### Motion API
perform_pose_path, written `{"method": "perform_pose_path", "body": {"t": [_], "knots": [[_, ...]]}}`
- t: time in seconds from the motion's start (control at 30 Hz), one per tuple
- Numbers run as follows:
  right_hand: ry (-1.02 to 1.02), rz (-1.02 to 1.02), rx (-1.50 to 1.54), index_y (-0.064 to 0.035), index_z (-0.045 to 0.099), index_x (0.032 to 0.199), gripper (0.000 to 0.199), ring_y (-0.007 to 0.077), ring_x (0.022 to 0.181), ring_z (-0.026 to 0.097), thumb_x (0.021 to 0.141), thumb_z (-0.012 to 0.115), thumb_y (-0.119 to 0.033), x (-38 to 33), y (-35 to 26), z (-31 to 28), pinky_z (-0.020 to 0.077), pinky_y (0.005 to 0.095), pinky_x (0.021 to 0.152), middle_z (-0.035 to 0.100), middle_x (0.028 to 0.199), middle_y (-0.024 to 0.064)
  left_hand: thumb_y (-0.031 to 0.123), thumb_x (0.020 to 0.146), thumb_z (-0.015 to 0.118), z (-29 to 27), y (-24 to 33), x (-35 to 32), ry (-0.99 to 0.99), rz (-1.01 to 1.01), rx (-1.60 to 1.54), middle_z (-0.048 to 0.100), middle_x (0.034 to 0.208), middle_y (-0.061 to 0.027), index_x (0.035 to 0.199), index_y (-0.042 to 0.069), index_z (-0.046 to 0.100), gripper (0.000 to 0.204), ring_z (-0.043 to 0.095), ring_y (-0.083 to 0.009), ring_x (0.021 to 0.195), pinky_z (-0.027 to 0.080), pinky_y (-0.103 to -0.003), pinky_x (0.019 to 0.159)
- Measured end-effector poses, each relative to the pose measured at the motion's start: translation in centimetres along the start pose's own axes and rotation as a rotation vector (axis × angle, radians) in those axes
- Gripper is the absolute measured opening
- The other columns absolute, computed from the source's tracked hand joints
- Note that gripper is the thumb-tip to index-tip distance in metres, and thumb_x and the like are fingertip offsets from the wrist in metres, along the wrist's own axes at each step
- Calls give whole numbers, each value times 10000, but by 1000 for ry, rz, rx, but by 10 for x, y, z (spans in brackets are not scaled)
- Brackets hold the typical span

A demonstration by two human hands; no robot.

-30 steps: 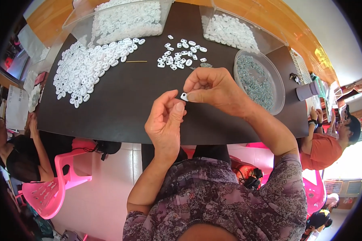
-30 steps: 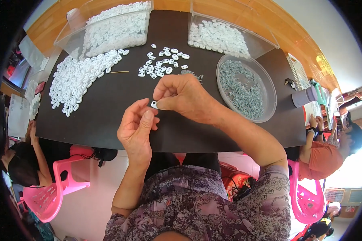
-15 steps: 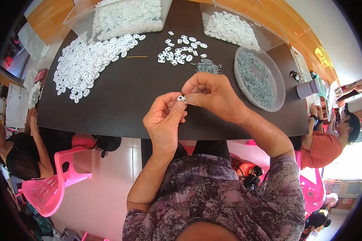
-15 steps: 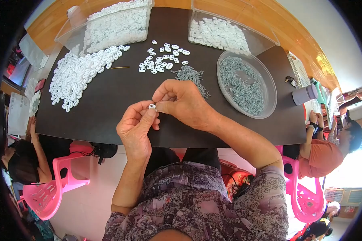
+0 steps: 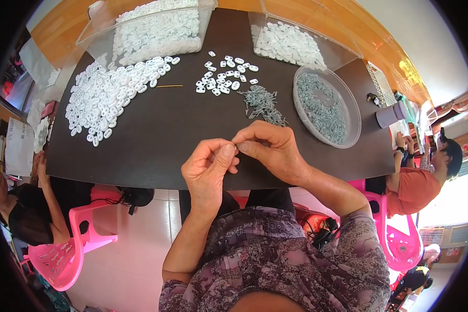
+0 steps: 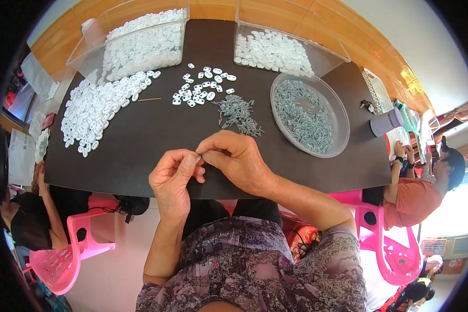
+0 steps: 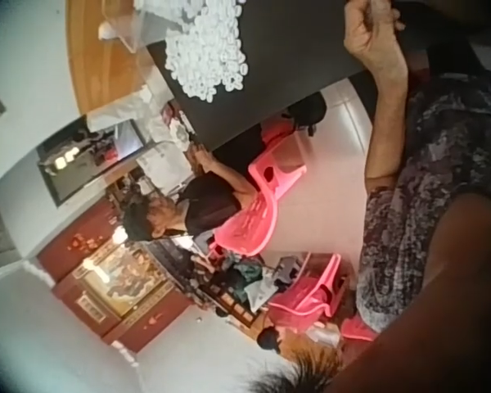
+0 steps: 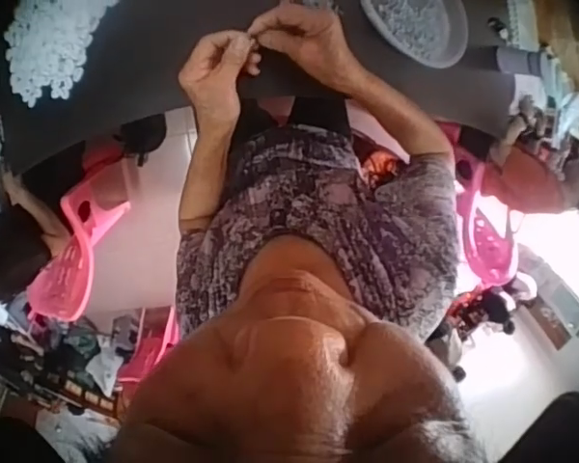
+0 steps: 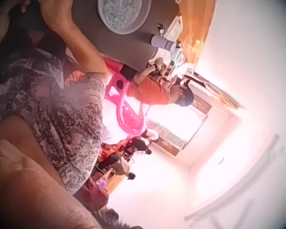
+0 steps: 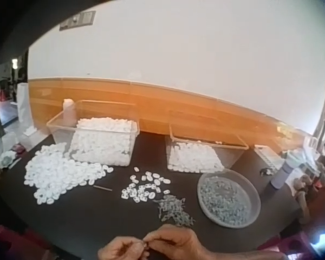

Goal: Assembling small white plastic components by inserting tiny metal pins.

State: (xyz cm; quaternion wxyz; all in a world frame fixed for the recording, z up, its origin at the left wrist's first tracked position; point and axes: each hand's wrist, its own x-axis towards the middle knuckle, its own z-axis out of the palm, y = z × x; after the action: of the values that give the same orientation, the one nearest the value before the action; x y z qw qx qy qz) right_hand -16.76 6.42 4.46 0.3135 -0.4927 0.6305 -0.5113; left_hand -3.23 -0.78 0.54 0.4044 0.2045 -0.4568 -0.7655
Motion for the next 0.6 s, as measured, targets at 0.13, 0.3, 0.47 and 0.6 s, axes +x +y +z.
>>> {"method": "perform_pose_path", "body": {"t": [0.13, 0.3, 0.47, 0.6], "knots": [[77, -168, -172, -24, 653, 905, 107, 91, 756, 538, 812, 615, 15, 2, 8, -3, 436, 242, 644, 596, 828, 33, 47, 862, 616, 7, 6, -1, 50, -38, -10, 587, 776, -26, 986, -17, 609, 140, 543, -77, 630, 460, -189, 572], [269, -305, -684, -14, 651, 882, 115, 192, 725, 572, 773, 618, -24, 44, 8, -52, 449, 292, 644, 589, 760, 89, 73, 863, 622, -3, 2, 0, 43, 83, 100, 570, 762, -15, 949, -9, 597, 122, 510, -62, 622, 431, -182, 545], [226, -384, -1031, -54, 649, 807, 91, 307, 752, 560, 729, 617, -21, 74, 27, -87, 446, 387, 661, 589, 732, 116, 93, 864, 625, -11, -2, 1, 62, 93, 156, 578, 752, -21, 890, 6, 588, 97, 506, -57, 612, 419, -176, 536], [107, -303, -1180, -60, 648, 796, 96, 301, 782, 555, 705, 632, -33, 82, 33, -108, 445, 392, 678, 578, 730, 107, 88, 865, 622, -13, -1, 1, 57, 69, 122, 584, 754, -30, 890, 2, 588, 95, 511, -61, 611, 423, -176, 538]]}}
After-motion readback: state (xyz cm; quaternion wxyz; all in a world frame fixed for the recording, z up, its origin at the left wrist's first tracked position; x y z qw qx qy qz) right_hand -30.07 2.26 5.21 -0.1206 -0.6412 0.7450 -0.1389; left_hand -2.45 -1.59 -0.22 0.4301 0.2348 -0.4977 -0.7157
